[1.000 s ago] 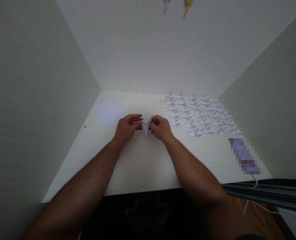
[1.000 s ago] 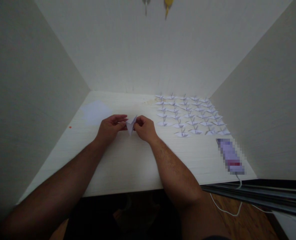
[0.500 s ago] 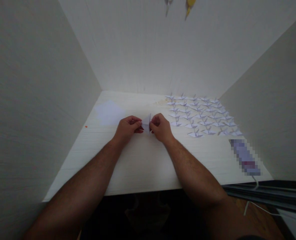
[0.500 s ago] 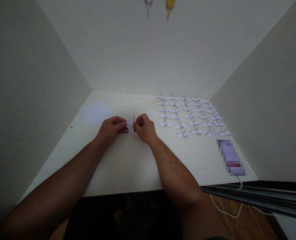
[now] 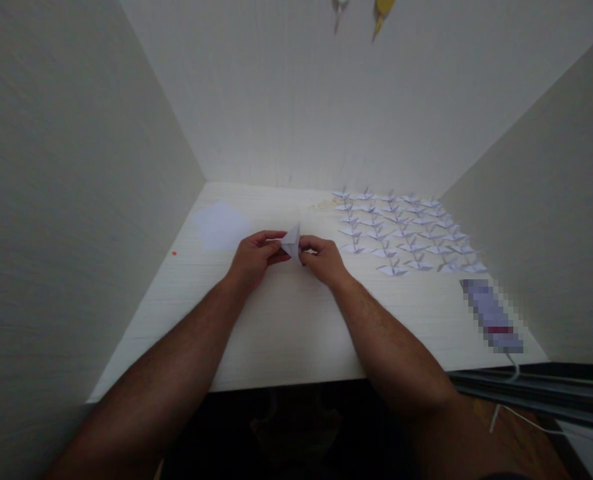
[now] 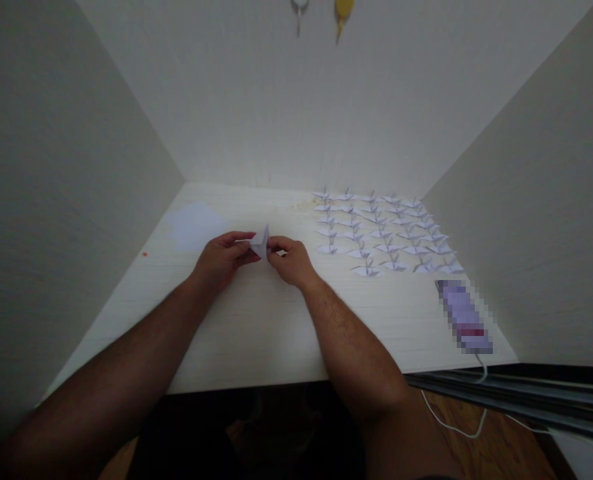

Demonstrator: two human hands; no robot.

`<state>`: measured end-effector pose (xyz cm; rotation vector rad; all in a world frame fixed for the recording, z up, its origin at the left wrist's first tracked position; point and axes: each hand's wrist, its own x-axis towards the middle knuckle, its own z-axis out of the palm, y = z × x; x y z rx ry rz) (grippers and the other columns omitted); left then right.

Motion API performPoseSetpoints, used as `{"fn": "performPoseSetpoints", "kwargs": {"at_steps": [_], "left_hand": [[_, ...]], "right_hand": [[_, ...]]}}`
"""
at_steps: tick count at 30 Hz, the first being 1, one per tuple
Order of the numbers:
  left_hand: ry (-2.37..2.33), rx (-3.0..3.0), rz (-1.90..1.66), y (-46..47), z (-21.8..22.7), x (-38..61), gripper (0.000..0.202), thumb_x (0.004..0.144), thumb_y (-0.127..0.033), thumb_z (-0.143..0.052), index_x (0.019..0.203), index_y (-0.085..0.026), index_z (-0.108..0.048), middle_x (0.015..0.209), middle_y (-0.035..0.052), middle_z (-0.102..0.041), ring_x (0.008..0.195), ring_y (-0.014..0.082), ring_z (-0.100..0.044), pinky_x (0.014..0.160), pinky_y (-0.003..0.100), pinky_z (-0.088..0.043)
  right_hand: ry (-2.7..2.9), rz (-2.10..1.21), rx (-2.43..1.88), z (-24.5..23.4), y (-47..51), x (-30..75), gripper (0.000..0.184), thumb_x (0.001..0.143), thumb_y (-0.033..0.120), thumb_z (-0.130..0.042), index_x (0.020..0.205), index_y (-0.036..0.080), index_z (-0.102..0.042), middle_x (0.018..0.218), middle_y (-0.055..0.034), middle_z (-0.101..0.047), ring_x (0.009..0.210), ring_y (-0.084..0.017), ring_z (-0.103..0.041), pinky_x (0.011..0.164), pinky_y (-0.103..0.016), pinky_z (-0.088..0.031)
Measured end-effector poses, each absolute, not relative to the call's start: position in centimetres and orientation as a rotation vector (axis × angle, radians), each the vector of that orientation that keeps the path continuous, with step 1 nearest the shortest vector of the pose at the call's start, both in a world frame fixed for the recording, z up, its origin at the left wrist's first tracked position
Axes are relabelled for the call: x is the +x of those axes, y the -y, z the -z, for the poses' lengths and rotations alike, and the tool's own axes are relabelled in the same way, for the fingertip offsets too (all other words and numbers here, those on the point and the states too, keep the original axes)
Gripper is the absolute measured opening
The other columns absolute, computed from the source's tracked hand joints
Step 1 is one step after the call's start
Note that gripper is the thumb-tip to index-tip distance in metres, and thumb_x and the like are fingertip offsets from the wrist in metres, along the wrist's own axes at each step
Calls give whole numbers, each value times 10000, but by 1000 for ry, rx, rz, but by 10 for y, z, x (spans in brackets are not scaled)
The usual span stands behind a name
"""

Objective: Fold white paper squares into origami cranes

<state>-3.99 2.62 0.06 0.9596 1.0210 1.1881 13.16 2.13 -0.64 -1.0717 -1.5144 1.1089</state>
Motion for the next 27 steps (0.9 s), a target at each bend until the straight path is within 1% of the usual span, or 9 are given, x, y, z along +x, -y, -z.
{"fn": "performPoseSetpoints", "kwargs": {"at_steps": [2,5,9,11,14,16,21,24,27], "left_hand": [[-1007,947,-1193,-26,0,-40,339,654,-289,-768,944,-135,-681,820,69,-723,761,203,-709,818,439,-595],[-1037,993,-1181,-25,1,-38,317,658,-293,-773,922,-137,-691,793,58,-719,743,197,-707,823,444,-597],[-1084,1078,-1160,-23,3,-36,309,665,-309,-772,907,-135,-689,777,51,-713,714,190,-704,813,442,-604],[-1091,1094,-1146,-22,3,-36,330,677,-326,-764,934,-134,-685,766,49,-711,694,190,-705,803,444,-607],[-1094,1098,-1133,-21,2,-35,347,682,-334,-762,957,-138,-681,747,43,-711,684,188,-706,811,438,-604],[-1089,1102,-1137,-20,1,-33,337,675,-339,-772,932,-141,-682,766,49,-720,715,191,-708,826,429,-596],[-1069,1090,-1189,-20,1,-32,313,636,-354,-806,830,-149,-671,813,55,-730,771,197,-703,830,419,-584],[-1089,1099,-1222,-20,1,-33,332,616,-373,-825,815,-151,-679,826,58,-733,779,200,-698,833,417,-577],[-1095,1139,-1217,-20,0,-34,344,610,-385,-838,815,-146,-698,830,65,-734,795,204,-693,852,418,-568]], "right_hand": [[1469,-1150,-1077,5,-21,132,223,706,255,-609,891,192,-718,860,-14,-704,751,-137,-619,646,-242,-496],[1466,-1140,-1157,5,-21,133,224,712,338,-672,870,185,-715,853,-19,-706,753,-141,-626,683,-257,-506],[1457,-1179,-1239,6,-20,131,223,726,363,-674,851,181,-706,756,-3,-692,635,-130,-617,626,-260,-503],[1442,-1196,-1244,6,-20,131,234,718,363,-689,865,182,-707,754,-3,-695,624,-131,-623,628,-265,-509],[1463,-1217,-1223,5,-20,131,277,699,343,-724,930,191,-717,833,-15,-717,697,-146,-656,690,-287,-530],[1515,-1217,-1180,5,-20,130,291,708,349,-731,953,194,-720,881,-24,-722,758,-159,-666,721,-300,-534],[1654,-1069,-1077,4,-18,129,240,777,406,-695,938,231,-732,1065,-44,-703,987,-187,-649,826,-323,-524],[1701,-971,-1113,2,-16,127,235,792,429,-688,925,241,-735,1175,-63,-665,1058,-203,-627,869,-354,-517],[1752,-854,-1164,1,-15,127,215,812,419,-677,891,227,-735,1212,-87,-650,1100,-215,-607,938,-393,-489]]}}
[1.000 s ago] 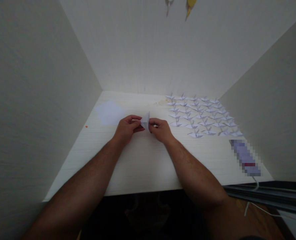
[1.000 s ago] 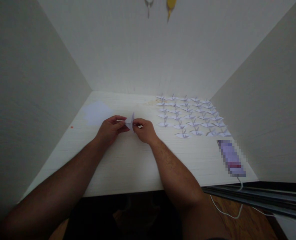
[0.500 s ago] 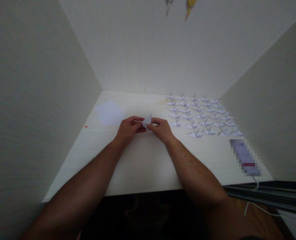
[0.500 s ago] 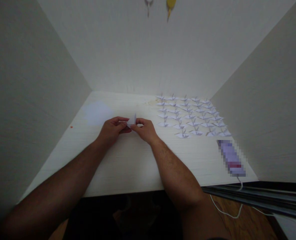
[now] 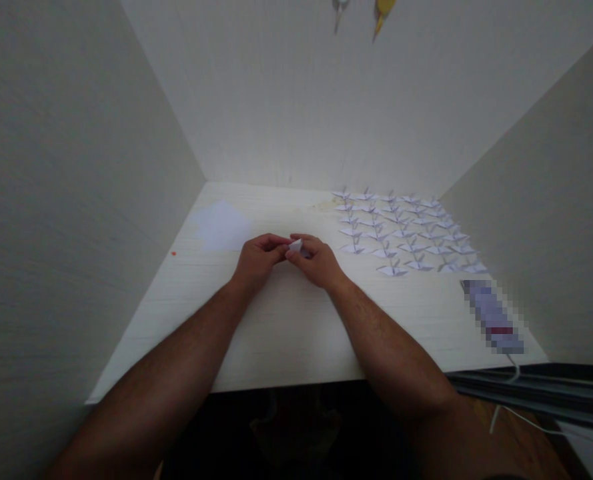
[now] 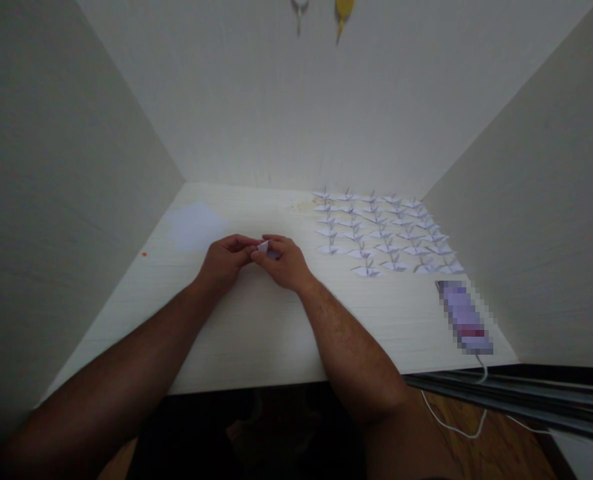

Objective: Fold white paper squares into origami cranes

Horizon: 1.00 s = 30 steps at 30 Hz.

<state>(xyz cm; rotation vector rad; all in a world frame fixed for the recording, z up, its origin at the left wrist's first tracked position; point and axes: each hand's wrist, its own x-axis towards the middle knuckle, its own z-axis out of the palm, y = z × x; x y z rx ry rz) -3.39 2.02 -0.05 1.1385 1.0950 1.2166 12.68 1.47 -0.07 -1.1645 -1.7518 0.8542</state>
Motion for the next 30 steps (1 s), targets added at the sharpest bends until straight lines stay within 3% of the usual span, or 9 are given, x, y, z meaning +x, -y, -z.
{"fn": "performPoseSetpoints", "kwargs": {"at_steps": [6,14,22,30], "left_hand": [[-993,1050,-1186,-20,0,-36,410,604,-340,-851,929,-130,-715,968,91,-728,864,214,-693,915,457,-546],[-1031,975,-1121,-23,0,-40,488,633,-334,-830,1062,-131,-716,982,101,-726,834,211,-701,887,446,-563],[-1121,1156,-1109,-23,-2,-41,433,623,-391,-838,969,-145,-753,944,91,-751,858,225,-699,902,420,-546],[-1031,1031,-1253,-26,7,-38,391,605,-332,-851,901,-125,-701,870,75,-742,773,195,-702,875,446,-569]], "right_hand": [[1818,-689,-1080,6,-17,129,133,861,314,-632,905,234,-729,1256,-86,-627,1184,-210,-553,1029,-409,-437],[1885,-525,-963,9,-19,134,168,870,332,-620,954,238,-731,1277,-87,-609,1215,-218,-520,1050,-422,-431],[1872,-466,-995,11,-18,133,190,833,393,-670,949,256,-732,1300,-71,-604,1307,-237,-442,1104,-460,-373],[1656,-498,-1068,9,-20,131,103,820,346,-680,841,253,-719,1181,-57,-675,1211,-212,-552,1055,-445,-428]]}}
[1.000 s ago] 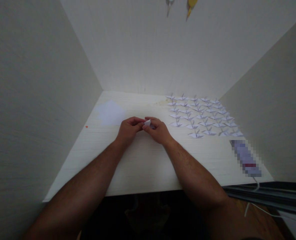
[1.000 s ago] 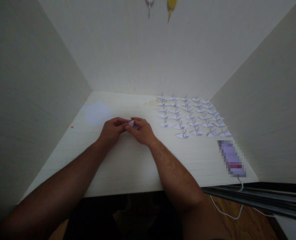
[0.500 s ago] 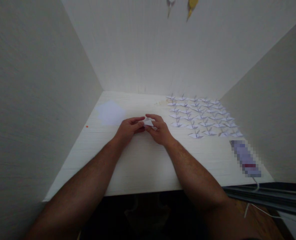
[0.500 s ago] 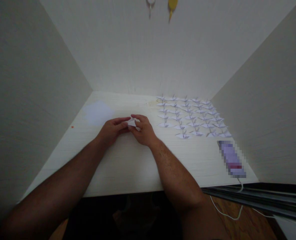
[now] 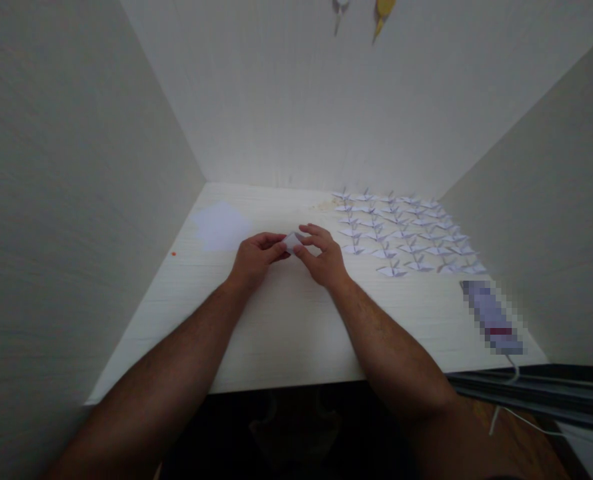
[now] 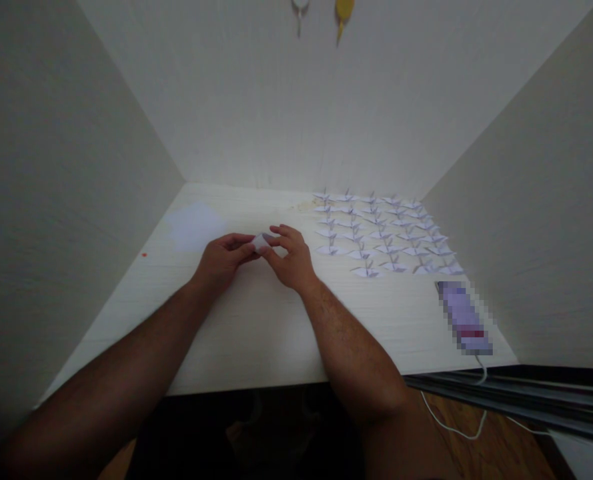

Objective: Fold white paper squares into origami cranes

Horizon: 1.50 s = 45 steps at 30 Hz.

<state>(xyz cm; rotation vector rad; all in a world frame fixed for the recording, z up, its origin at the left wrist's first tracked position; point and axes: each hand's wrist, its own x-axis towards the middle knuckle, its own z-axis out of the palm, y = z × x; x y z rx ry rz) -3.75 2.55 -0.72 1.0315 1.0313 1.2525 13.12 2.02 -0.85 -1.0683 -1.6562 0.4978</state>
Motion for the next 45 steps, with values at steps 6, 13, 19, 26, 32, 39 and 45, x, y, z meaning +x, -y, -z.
{"fn": "performPoseSetpoints", "kwargs": {"at_steps": [6,13,19,26,32,39,45], "left_hand": [[-981,1103,-1217,-21,7,-35,424,610,-301,-844,958,-135,-668,940,80,-730,821,207,-695,803,430,-593],[-1015,1093,-1304,-24,4,-35,443,597,-259,-829,977,-135,-639,930,67,-717,815,208,-696,833,458,-582],[-963,1071,-1331,-23,4,-32,420,601,-219,-812,978,-149,-641,924,44,-708,826,205,-694,832,463,-586],[-979,1077,-1270,-19,3,-32,401,610,-209,-802,977,-141,-656,919,49,-704,811,198,-690,840,459,-586],[-1001,1065,-1242,-19,2,-32,421,577,-274,-830,929,-132,-647,865,46,-697,799,196,-681,842,465,-579],[-1019,1055,-1238,-17,1,-30,361,576,-289,-822,853,-147,-639,804,24,-688,763,180,-670,835,450,-584],[-1069,1076,-1258,-18,1,-30,352,563,-293,-831,822,-142,-646,780,27,-694,720,169,-658,822,432,-580]], "right_hand": [[1599,-558,-1097,9,-21,129,97,803,302,-687,731,238,-698,1068,-53,-711,1114,-205,-605,1003,-415,-467],[1458,-637,-1154,3,-16,127,147,738,331,-740,786,215,-662,1058,-56,-706,970,-193,-654,869,-377,-529],[1461,-600,-1184,-2,-13,127,89,765,291,-701,739,213,-666,1049,-52,-713,989,-192,-649,918,-382,-503],[1459,-672,-1183,-2,-12,126,86,784,286,-674,761,205,-657,1038,-50,-715,938,-175,-659,858,-350,-533],[1434,-751,-1206,0,-12,123,114,790,312,-660,767,200,-651,981,-42,-726,854,-159,-671,812,-334,-557],[1433,-726,-1334,0,-13,123,168,773,366,-659,740,201,-655,729,-14,-701,685,-158,-653,678,-299,-530],[1440,-703,-1327,-4,-10,123,171,763,361,-657,705,202,-634,680,2,-679,652,-147,-628,665,-287,-510]]}}
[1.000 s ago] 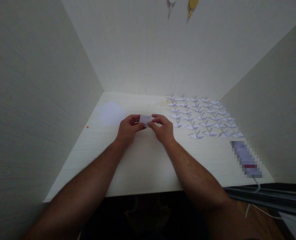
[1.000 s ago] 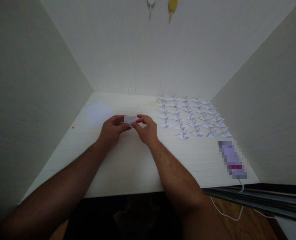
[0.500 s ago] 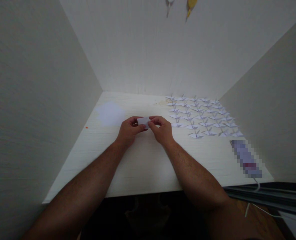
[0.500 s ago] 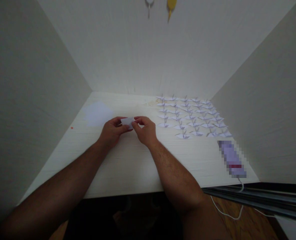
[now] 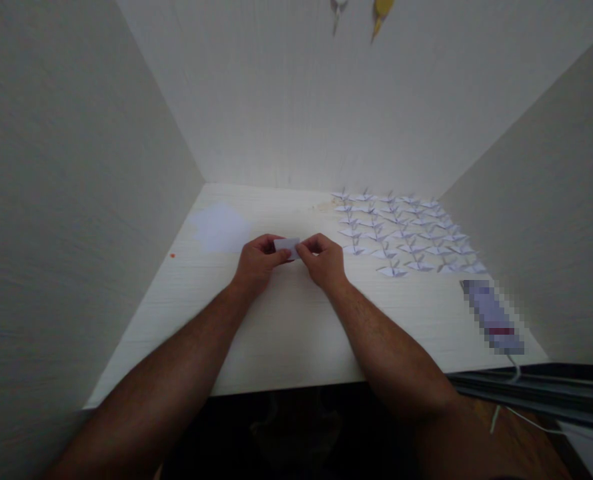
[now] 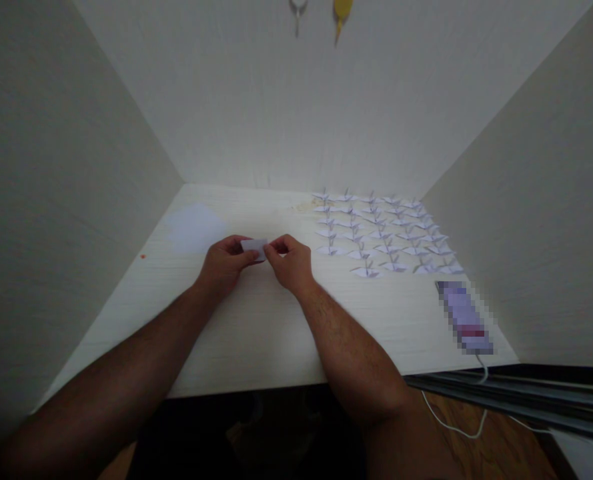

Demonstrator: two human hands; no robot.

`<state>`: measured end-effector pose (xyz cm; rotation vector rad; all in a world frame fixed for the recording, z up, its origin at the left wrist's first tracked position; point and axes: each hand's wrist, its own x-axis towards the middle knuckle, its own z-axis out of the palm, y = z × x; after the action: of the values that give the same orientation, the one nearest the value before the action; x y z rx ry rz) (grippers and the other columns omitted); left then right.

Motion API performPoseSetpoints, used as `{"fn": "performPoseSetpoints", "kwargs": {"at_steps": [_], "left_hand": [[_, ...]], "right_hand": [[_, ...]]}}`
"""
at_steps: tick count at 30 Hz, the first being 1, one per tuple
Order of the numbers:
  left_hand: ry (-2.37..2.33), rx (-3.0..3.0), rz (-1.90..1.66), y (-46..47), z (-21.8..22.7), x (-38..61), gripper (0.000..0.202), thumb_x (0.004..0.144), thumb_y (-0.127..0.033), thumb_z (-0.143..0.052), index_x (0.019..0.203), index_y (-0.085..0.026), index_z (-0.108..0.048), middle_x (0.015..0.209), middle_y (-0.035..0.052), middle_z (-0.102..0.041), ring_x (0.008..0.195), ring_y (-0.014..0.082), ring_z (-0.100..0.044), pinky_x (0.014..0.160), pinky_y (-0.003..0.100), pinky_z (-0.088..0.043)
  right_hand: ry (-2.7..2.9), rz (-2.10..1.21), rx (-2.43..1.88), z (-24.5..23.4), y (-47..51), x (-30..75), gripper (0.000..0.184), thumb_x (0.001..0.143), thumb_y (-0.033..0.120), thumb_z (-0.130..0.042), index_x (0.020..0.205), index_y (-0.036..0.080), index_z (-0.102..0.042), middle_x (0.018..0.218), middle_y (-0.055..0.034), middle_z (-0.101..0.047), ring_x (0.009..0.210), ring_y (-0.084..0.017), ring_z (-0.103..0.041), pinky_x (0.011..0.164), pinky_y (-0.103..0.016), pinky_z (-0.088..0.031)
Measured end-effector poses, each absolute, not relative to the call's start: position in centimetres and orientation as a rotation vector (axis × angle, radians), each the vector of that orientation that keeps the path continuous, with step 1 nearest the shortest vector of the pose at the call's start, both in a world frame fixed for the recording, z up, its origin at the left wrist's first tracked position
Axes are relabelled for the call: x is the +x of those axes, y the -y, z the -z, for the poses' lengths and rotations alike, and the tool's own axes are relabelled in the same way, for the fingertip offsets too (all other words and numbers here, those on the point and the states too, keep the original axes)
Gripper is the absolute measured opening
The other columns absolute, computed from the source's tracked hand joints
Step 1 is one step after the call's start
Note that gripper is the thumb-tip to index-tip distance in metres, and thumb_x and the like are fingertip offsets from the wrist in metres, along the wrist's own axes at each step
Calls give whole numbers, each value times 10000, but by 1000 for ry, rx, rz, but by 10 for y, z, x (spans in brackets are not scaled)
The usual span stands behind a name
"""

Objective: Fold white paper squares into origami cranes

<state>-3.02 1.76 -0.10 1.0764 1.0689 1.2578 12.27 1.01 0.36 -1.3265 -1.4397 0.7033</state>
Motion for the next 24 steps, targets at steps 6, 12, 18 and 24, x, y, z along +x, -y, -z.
{"fn": "performPoseSetpoints", "kwargs": {"at_steps": [6,12,18,24], "left_hand": [[-1065,1106,-1256,-17,1,-31,334,580,-297,-825,824,-154,-649,783,19,-698,718,165,-657,805,408,-579],[-1103,1105,-1250,-18,0,-31,333,580,-298,-820,827,-152,-650,780,26,-695,709,169,-658,785,400,-579],[-1133,1189,-1239,-16,-2,-32,314,609,-323,-816,816,-145,-662,755,32,-699,681,164,-652,744,362,-572],[-1161,1220,-1213,-14,-7,-30,290,600,-316,-818,777,-147,-661,734,33,-697,650,166,-649,718,364,-579]], "right_hand": [[1445,-703,-1338,-4,-10,123,174,763,363,-652,692,206,-625,675,6,-674,652,-145,-618,667,-288,-506],[1440,-721,-1326,-4,-10,123,172,753,364,-660,704,205,-617,687,-2,-674,650,-141,-620,664,-289,-516],[1351,-897,-1267,-3,-12,121,273,692,369,-722,890,195,-651,760,-13,-701,654,-135,-634,640,-276,-532],[1367,-880,-1310,-1,-13,121,206,718,400,-700,745,196,-686,678,-8,-691,616,-142,-620,592,-274,-504]]}}
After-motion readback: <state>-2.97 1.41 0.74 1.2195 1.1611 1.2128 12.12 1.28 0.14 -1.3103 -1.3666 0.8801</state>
